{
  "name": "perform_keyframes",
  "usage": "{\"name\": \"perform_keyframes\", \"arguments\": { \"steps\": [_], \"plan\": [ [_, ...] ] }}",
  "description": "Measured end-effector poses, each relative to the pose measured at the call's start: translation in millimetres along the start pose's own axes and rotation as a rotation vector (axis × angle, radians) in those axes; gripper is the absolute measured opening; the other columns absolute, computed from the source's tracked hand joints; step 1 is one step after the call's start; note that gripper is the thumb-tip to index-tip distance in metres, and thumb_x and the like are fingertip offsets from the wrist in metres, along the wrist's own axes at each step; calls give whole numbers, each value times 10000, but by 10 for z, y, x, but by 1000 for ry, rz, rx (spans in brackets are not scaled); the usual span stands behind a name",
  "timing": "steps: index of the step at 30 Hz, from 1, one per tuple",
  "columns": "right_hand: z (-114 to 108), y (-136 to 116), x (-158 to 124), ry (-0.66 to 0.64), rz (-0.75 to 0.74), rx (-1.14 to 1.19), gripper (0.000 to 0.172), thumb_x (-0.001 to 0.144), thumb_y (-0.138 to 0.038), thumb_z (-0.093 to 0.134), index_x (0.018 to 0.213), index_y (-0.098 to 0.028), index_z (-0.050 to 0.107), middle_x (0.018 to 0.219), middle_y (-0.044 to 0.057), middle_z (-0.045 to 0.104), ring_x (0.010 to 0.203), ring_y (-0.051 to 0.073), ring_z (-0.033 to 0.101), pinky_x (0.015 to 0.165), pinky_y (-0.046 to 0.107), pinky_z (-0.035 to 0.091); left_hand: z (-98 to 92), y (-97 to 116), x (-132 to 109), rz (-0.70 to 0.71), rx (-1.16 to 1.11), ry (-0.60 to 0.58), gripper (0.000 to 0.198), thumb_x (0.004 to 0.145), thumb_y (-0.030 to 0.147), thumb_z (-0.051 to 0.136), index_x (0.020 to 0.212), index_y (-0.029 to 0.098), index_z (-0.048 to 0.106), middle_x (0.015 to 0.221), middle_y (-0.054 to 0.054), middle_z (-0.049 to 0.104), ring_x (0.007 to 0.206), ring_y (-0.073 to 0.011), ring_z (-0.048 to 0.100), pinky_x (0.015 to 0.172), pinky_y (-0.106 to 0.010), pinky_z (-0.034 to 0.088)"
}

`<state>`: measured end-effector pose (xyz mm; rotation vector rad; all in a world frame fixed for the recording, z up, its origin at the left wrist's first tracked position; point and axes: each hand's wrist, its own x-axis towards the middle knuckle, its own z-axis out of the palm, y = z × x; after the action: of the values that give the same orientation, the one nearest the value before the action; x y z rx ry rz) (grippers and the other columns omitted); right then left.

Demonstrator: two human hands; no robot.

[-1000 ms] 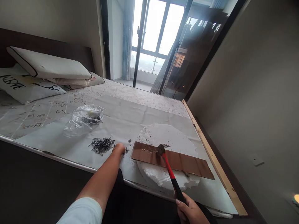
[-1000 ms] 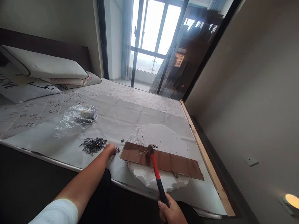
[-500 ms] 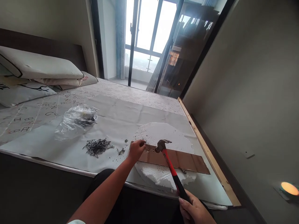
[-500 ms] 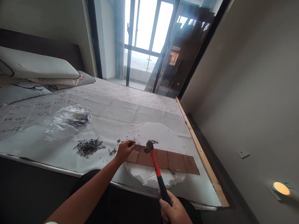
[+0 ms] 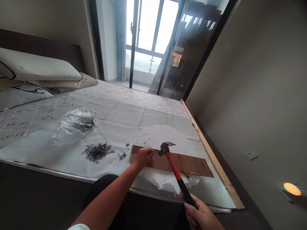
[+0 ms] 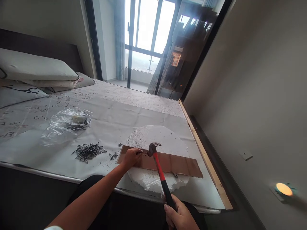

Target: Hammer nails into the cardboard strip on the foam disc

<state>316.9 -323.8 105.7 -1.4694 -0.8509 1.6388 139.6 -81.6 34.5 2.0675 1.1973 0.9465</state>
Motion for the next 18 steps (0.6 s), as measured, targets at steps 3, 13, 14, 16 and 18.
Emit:
{"name": "perform_keyframes", "arguments": {
  "steps": [3,13,14,16,18],
  "plan": [
    [7,-13,-8,3,15,10,692,693,-614,598,1141,-121,409,435,-138,325,323,35,214,314,172,139,28,3,2,3,54,-27,121,746,133,621,770,190,725,798,-29,715,759,-156,631,723,-251,455],
    [103,-148,111,-28,-38,-81,561,680,-642,597,965,-171,488,454,-125,359,297,21,232,300,158,202,10,41,-34,5,106,-55,138,756,141,595,778,194,721,881,-37,715,837,-180,636,759,-264,461],
    [103,-157,128,-30,-41,-84,562,672,-653,599,941,-172,490,442,-128,352,299,20,222,300,155,209,12,35,-41,-2,109,-57,140,757,144,592,780,194,721,880,-39,714,837,-183,635,752,-264,463],
    [93,-169,144,-16,-56,-92,576,668,-673,594,931,-172,487,425,-131,339,310,24,222,309,150,217,25,12,-53,-5,109,-68,136,762,161,591,781,194,721,879,-42,710,839,-185,633,746,-261,464],
    [80,-166,149,3,-68,-112,589,671,-682,589,946,-171,488,414,-131,328,327,32,239,327,148,233,47,-20,-59,0,104,-75,136,769,179,588,779,196,722,881,-41,706,839,-182,630,750,-257,464]
  ]
}}
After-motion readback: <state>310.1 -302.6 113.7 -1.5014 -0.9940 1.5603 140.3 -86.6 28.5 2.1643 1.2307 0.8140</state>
